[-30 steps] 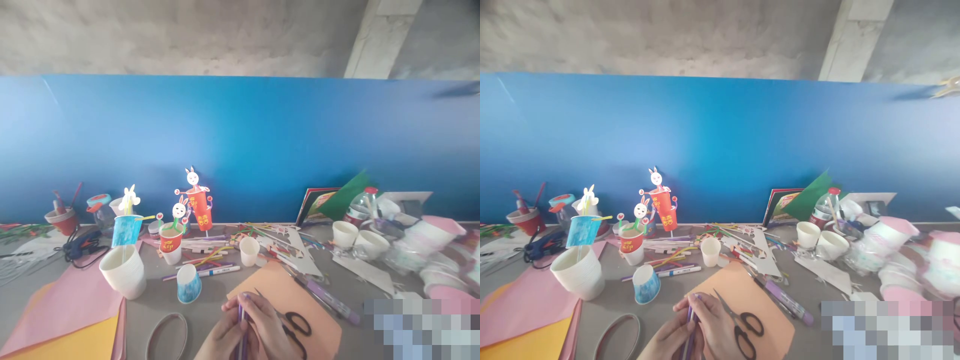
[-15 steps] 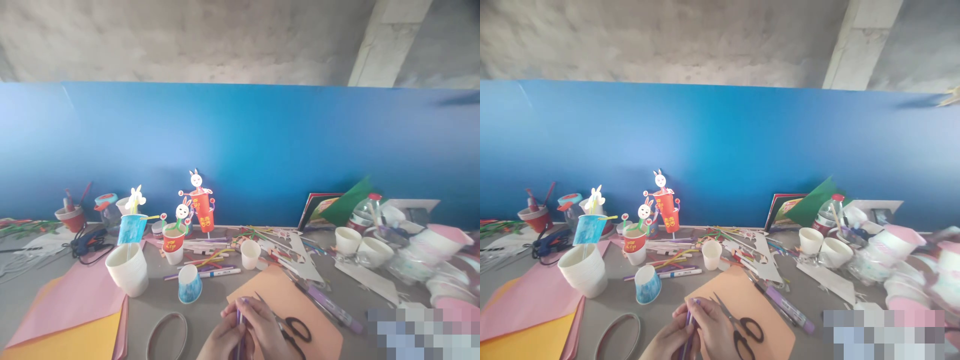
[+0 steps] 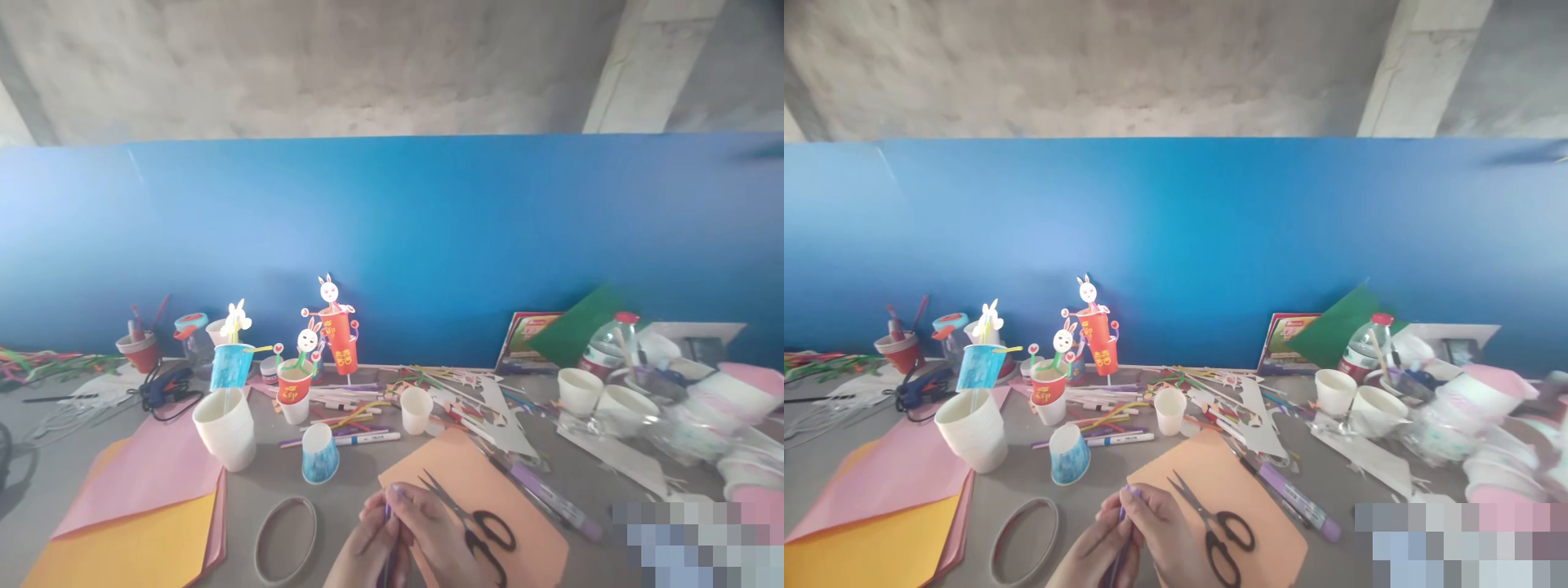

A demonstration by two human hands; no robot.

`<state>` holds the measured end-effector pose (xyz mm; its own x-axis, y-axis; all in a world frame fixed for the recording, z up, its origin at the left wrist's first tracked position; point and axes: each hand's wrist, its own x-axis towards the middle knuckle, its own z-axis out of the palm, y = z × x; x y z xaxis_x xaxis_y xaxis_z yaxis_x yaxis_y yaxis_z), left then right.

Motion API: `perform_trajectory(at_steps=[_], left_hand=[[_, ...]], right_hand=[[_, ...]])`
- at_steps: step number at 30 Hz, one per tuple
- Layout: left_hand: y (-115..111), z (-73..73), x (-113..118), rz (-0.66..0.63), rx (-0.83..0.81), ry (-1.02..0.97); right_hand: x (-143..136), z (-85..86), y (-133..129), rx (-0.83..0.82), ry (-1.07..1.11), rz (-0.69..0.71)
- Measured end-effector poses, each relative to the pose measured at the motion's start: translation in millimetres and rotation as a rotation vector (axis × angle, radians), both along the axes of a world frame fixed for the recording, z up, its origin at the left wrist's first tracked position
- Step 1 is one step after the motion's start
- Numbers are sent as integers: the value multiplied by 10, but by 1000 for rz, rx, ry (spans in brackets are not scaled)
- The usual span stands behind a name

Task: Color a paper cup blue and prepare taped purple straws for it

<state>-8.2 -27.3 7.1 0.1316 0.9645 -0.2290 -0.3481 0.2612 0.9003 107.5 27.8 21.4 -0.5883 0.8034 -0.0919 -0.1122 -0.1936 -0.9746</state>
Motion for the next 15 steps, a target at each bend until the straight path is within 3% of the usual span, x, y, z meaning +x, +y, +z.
perform_trajectory(at_steps=[6, 12, 15], left_hand=[[10, 108, -79, -113, -9, 26], [106, -17, -129, -192, 18, 35], [123, -63, -92, -145, 16, -18]], right_hand=[[21, 126, -25, -17, 56, -20], [8, 107, -1, -4, 36, -30], [-8, 98, 8, -4, 54, -49]])
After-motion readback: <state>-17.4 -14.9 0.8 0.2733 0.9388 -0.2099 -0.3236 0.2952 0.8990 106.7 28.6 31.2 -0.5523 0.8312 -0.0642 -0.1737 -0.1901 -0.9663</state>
